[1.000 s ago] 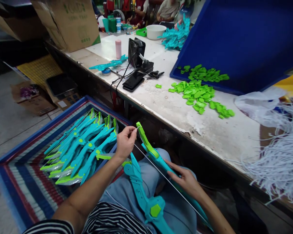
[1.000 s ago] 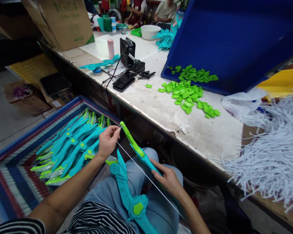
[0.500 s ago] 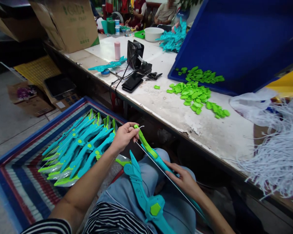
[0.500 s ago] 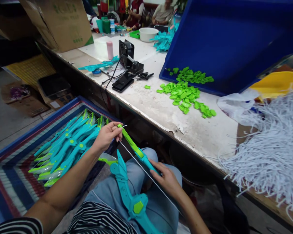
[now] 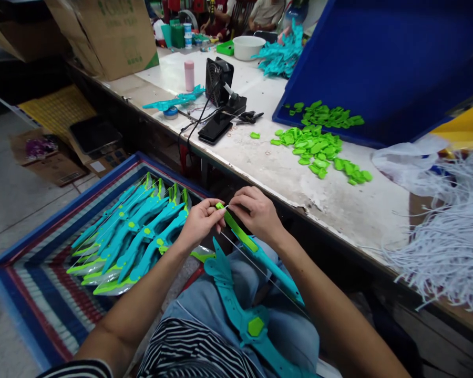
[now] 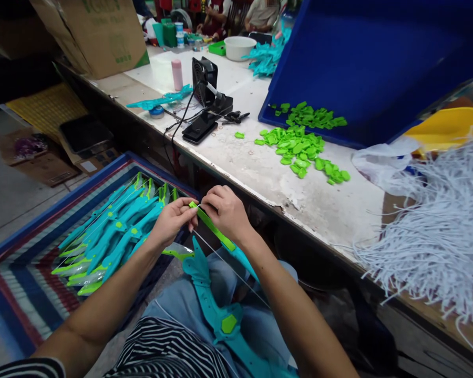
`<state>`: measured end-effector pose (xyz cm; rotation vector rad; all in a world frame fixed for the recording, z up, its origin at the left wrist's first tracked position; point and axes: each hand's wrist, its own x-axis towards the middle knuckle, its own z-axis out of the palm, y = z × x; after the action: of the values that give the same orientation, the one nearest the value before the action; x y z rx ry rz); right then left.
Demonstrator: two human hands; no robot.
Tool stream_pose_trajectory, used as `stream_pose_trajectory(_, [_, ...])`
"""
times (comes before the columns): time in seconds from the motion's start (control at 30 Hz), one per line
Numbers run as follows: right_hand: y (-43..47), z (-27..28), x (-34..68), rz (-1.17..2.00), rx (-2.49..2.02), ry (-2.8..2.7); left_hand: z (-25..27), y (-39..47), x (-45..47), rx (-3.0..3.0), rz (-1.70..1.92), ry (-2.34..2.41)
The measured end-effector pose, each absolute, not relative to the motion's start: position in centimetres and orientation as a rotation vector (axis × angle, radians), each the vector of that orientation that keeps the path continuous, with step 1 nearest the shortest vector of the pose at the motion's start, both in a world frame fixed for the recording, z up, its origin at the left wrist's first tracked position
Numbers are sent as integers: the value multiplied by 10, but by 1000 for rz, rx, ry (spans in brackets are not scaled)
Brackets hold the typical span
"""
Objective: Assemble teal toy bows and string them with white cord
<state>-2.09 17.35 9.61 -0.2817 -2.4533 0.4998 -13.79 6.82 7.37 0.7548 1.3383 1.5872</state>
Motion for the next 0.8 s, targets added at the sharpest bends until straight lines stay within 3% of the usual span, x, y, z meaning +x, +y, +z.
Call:
stream_pose_trajectory(0.2, [211,93,-16,488,-480,-2263,68,60,-135,1155,1546,1883])
stream_pose_trajectory(0.33, [240,105,-10,453,-910,-1721,68,60,-127,1499,1620,1825])
stream_pose_trajectory(0.57, [125,85,-24,688,-459,-1902,84,79,-140,779,1692,1384])
stream_pose_trajectory(0.73, [112,62,-34,801,-567,-1844,100,70,-150,1006,1688,1805])
stream_pose_trajectory(0.8, [115,63,-38,847,-601,-1791,103,65,-148,1001,1718,1754])
